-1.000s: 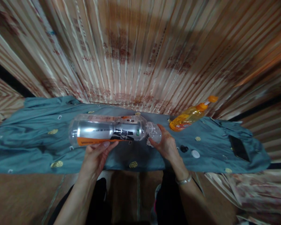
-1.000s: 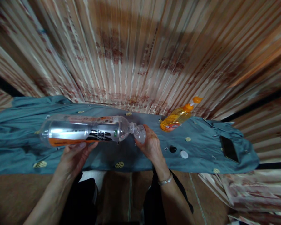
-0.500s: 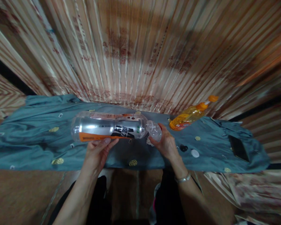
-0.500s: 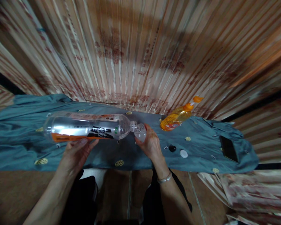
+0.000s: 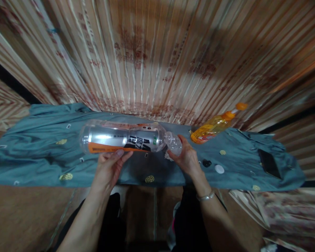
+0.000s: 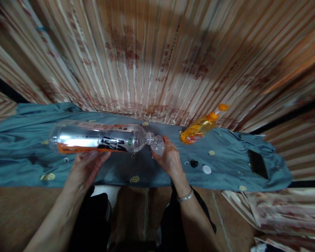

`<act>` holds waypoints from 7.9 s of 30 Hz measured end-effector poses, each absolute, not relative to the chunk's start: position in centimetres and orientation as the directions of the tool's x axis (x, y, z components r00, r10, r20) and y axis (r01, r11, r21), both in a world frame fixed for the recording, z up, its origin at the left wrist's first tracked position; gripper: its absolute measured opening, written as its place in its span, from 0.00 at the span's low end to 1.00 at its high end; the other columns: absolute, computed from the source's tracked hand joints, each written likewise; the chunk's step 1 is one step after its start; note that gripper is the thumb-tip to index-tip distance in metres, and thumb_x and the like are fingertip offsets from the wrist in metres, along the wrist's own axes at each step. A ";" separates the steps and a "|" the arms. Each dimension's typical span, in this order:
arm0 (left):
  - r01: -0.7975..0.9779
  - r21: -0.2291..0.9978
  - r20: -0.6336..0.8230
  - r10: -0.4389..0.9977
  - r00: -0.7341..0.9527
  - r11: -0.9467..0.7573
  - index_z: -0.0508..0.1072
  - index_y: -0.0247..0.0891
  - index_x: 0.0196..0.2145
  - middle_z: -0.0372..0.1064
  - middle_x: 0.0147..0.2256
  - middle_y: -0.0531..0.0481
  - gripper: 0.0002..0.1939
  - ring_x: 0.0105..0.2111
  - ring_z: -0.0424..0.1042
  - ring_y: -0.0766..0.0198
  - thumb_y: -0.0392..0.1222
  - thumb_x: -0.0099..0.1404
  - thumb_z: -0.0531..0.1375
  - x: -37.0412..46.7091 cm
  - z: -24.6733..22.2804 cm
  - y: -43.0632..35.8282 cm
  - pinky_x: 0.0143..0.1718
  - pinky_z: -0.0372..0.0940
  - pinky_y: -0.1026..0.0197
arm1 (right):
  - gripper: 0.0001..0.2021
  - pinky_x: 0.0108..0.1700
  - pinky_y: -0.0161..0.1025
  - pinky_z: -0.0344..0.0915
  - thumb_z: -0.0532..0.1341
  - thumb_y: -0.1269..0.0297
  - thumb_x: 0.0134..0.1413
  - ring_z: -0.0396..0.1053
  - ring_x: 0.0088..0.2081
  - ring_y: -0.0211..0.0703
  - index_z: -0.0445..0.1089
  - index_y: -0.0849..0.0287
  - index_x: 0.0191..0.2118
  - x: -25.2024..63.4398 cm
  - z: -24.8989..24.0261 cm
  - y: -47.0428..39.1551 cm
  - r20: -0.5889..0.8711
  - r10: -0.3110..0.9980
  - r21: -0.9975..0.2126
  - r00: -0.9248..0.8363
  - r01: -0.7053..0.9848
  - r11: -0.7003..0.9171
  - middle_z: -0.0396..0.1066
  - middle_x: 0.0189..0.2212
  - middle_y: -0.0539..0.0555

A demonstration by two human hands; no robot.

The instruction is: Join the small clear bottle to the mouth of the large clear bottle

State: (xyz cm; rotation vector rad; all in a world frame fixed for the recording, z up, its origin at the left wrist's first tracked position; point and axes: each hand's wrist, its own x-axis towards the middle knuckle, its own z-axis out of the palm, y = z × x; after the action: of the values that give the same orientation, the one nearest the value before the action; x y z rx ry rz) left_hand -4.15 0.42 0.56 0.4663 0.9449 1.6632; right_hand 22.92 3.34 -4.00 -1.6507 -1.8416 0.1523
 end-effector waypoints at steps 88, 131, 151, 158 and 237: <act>-0.660 0.737 -0.087 0.948 -0.307 -0.146 0.66 0.38 0.14 0.78 0.26 0.53 0.25 0.29 0.80 0.61 0.37 0.36 0.81 -4.6 -0.6 0.9 0.32 0.80 0.58 | 0.39 0.56 0.56 0.75 0.70 0.57 0.48 0.78 0.53 0.63 0.62 0.65 0.65 22.9 -4.1 3.4 0.372 0.928 -0.488 -0.011 0.848 0.205 0.77 0.55 0.69; -0.640 0.760 -0.099 0.954 -0.285 -0.112 0.64 0.40 0.16 0.75 0.23 0.56 0.20 0.28 0.79 0.61 0.27 0.41 0.73 -4.6 0.2 0.6 0.36 0.80 0.56 | 0.39 0.56 0.56 0.74 0.70 0.58 0.48 0.78 0.54 0.62 0.62 0.63 0.65 22.7 -3.7 3.3 0.359 0.933 -0.500 0.002 0.845 0.191 0.77 0.55 0.67; -0.643 0.757 -0.098 0.952 -0.290 -0.118 0.64 0.40 0.14 0.76 0.23 0.55 0.23 0.26 0.79 0.63 0.28 0.35 0.76 -4.4 0.4 0.6 0.33 0.81 0.59 | 0.38 0.55 0.55 0.75 0.69 0.56 0.49 0.78 0.53 0.62 0.62 0.62 0.65 22.8 -3.8 3.3 0.365 0.931 -0.497 -0.007 0.844 0.201 0.77 0.55 0.67; -0.645 0.755 -0.097 0.951 -0.293 -0.122 0.64 0.40 0.14 0.76 0.22 0.56 0.22 0.26 0.78 0.63 0.27 0.37 0.75 -4.5 0.2 0.7 0.34 0.81 0.57 | 0.38 0.55 0.55 0.75 0.69 0.57 0.49 0.78 0.53 0.62 0.63 0.62 0.65 22.8 -3.7 3.3 0.356 0.934 -0.500 0.000 0.845 0.190 0.77 0.55 0.67; -0.609 0.790 -0.120 0.958 -0.260 -0.067 0.73 0.40 0.20 0.79 0.24 0.56 0.18 0.28 0.80 0.60 0.35 0.38 0.79 -4.9 -0.2 0.4 0.52 0.76 0.39 | 0.36 0.56 0.56 0.75 0.69 0.59 0.49 0.79 0.53 0.63 0.64 0.65 0.64 22.7 -4.6 3.5 0.412 0.910 -0.494 -0.043 0.829 0.263 0.77 0.55 0.69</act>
State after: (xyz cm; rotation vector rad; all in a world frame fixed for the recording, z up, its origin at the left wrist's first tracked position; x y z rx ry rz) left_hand -4.93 0.40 -0.19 0.5331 0.9051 1.6337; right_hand 22.72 3.50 -4.61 -1.5742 -1.8759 0.1571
